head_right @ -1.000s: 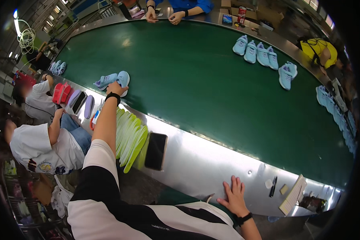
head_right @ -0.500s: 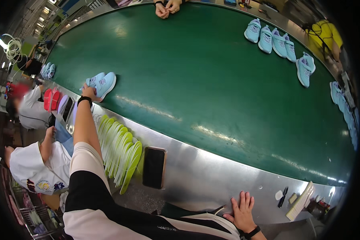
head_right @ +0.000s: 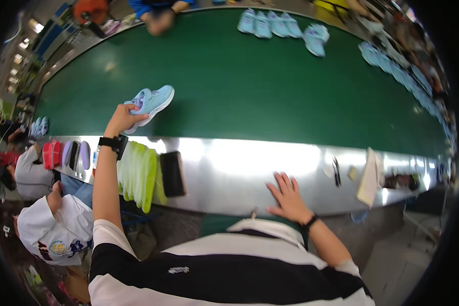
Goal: The recorder is inspecting and quality checking pairs of light blue athletic shoes on a factory production line.
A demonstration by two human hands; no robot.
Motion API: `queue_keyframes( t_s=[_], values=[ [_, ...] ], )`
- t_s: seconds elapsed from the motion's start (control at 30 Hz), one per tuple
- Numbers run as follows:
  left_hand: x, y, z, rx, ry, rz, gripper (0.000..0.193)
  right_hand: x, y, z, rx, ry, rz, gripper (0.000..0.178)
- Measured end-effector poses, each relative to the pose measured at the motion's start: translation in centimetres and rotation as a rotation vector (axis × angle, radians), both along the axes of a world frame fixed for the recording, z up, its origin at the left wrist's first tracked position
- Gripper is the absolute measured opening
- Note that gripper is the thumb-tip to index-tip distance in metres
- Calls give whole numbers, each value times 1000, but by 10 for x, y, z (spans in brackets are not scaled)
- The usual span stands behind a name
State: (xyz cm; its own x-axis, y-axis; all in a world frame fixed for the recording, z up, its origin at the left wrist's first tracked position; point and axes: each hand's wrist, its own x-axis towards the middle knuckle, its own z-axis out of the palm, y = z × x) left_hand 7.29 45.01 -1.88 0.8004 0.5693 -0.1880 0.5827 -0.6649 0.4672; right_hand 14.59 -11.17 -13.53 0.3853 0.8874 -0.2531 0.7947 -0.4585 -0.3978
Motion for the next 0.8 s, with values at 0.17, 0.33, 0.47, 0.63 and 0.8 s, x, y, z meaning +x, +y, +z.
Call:
queue_keyframes(
  t_s=[0.17, 0.33, 0.47, 0.63, 0.8],
  values=[
    [-11, -229, 10, -530, -201, -155, 48, 0, -1, -2, 350, 165, -289, 79],
    [-51, -345, -78, -371, -337, -208, 57, 2, -19, 12, 550, 136, -375, 74],
    [-61, -391, -107, -636, -240, -47, 61, -2, -37, 1, 535, 384, -670, 69],
    [-64, -409, -116, -679, -342, 34, 52, 6, -32, -4, 486, 695, -769, 66],
    [-63, -383, -108, -1121, -444, 42, 39, 5, -38, 7, 768, 1235, -788, 53]
  ],
)
